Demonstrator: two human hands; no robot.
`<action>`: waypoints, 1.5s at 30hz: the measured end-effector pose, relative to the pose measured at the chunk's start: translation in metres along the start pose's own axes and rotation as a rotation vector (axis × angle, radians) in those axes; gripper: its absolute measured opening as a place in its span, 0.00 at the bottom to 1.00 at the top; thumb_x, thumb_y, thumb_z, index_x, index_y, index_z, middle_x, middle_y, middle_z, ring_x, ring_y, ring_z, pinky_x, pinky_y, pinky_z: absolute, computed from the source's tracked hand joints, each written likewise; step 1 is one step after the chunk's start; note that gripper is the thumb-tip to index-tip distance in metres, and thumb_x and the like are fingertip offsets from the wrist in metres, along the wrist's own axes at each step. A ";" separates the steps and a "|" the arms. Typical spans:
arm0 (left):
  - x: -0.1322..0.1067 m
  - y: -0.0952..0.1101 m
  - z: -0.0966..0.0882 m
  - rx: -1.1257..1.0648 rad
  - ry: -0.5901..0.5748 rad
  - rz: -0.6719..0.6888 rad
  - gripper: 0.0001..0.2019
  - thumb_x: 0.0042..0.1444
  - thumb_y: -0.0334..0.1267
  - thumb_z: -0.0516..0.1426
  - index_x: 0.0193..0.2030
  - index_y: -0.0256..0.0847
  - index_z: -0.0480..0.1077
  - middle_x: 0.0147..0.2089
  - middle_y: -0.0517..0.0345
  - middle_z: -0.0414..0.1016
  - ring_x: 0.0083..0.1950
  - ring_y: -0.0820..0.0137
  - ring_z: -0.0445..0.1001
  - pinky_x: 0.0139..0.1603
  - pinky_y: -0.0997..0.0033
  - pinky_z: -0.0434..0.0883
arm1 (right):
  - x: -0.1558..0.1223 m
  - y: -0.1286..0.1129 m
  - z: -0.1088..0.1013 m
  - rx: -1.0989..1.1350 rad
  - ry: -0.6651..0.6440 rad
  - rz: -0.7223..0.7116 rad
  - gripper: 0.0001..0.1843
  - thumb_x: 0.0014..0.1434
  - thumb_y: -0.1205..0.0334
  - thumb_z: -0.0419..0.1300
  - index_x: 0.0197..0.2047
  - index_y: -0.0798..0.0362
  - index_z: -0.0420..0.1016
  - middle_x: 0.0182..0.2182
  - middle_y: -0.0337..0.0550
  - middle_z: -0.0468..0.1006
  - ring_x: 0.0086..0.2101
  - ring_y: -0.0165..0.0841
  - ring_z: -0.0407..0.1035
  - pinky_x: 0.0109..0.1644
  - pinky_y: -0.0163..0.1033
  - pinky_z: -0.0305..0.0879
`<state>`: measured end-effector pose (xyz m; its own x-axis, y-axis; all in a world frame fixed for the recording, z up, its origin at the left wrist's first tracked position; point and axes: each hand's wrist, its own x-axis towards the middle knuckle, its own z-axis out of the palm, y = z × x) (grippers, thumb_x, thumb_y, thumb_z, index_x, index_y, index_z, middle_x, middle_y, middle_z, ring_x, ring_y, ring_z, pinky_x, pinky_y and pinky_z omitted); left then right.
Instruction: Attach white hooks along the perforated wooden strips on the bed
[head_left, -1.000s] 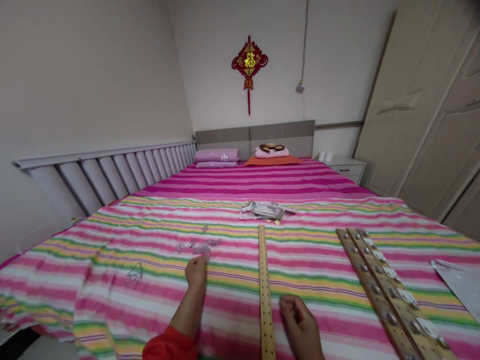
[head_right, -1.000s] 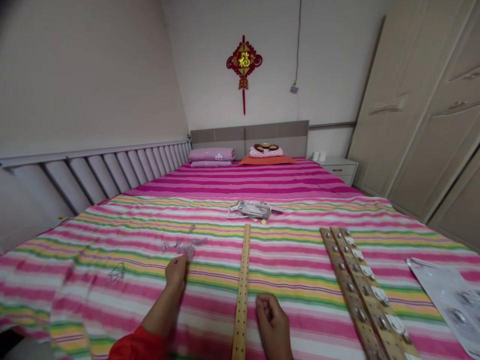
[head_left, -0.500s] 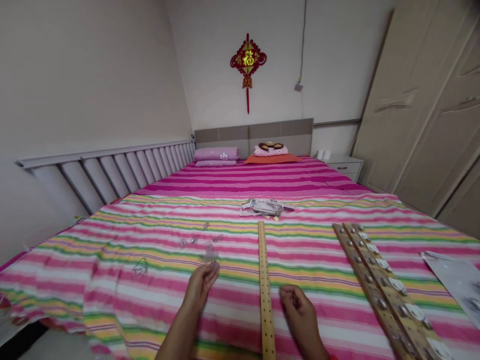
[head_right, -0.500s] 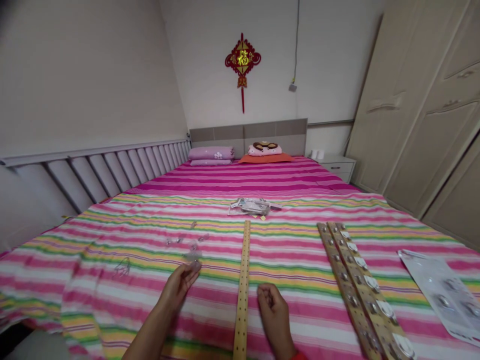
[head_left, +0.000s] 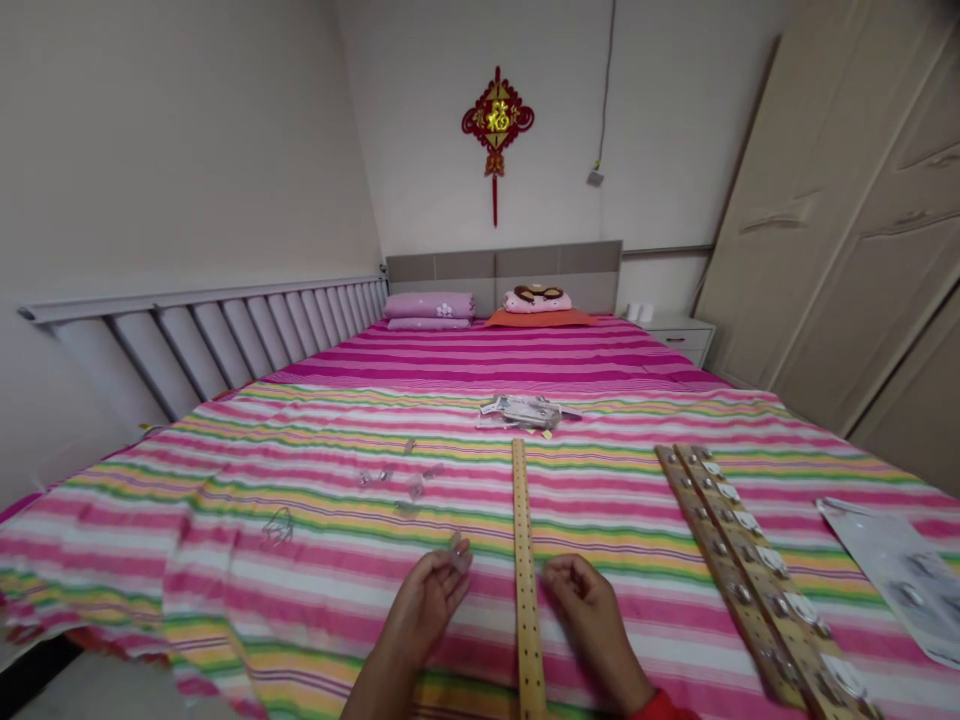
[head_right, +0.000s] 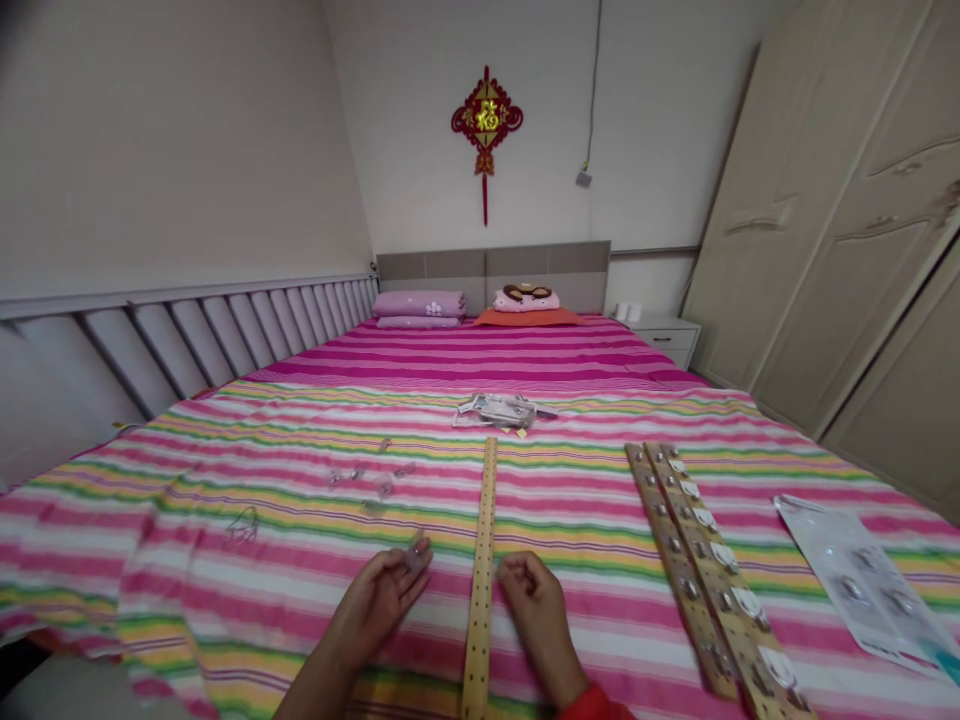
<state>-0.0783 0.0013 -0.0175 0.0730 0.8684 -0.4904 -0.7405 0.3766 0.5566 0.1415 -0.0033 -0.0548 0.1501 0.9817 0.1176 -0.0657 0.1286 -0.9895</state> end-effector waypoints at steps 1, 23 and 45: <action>-0.001 -0.003 0.003 -0.012 0.000 -0.020 0.05 0.49 0.26 0.56 0.26 0.38 0.67 0.45 0.51 0.78 0.44 0.66 0.78 0.50 0.65 0.71 | -0.004 -0.006 0.006 -0.051 -0.041 -0.040 0.12 0.48 0.52 0.64 0.29 0.53 0.73 0.20 0.36 0.70 0.21 0.30 0.62 0.25 0.34 0.58; 0.000 -0.030 0.014 -0.135 -0.033 -0.068 0.13 0.58 0.40 0.53 0.47 0.37 0.69 0.45 0.49 0.77 0.41 0.69 0.77 0.49 0.67 0.71 | -0.016 -0.026 0.047 -0.225 -0.096 -0.275 0.11 0.58 0.56 0.57 0.28 0.52 0.72 0.26 0.39 0.70 0.28 0.32 0.64 0.31 0.35 0.60; 0.008 -0.033 0.004 0.770 -0.016 0.504 0.18 0.45 0.48 0.61 0.15 0.41 0.63 0.32 0.51 0.74 0.52 0.57 0.68 0.51 0.66 0.62 | -0.039 -0.013 -0.014 0.228 -0.283 0.527 0.14 0.43 0.54 0.63 0.20 0.52 0.64 0.11 0.28 0.59 0.12 0.22 0.48 0.18 0.32 0.36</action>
<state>-0.0505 -0.0028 -0.0367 -0.1240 0.9903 -0.0619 -0.0385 0.0576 0.9976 0.1504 -0.0454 -0.0480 -0.2238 0.9164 -0.3317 -0.2725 -0.3856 -0.8815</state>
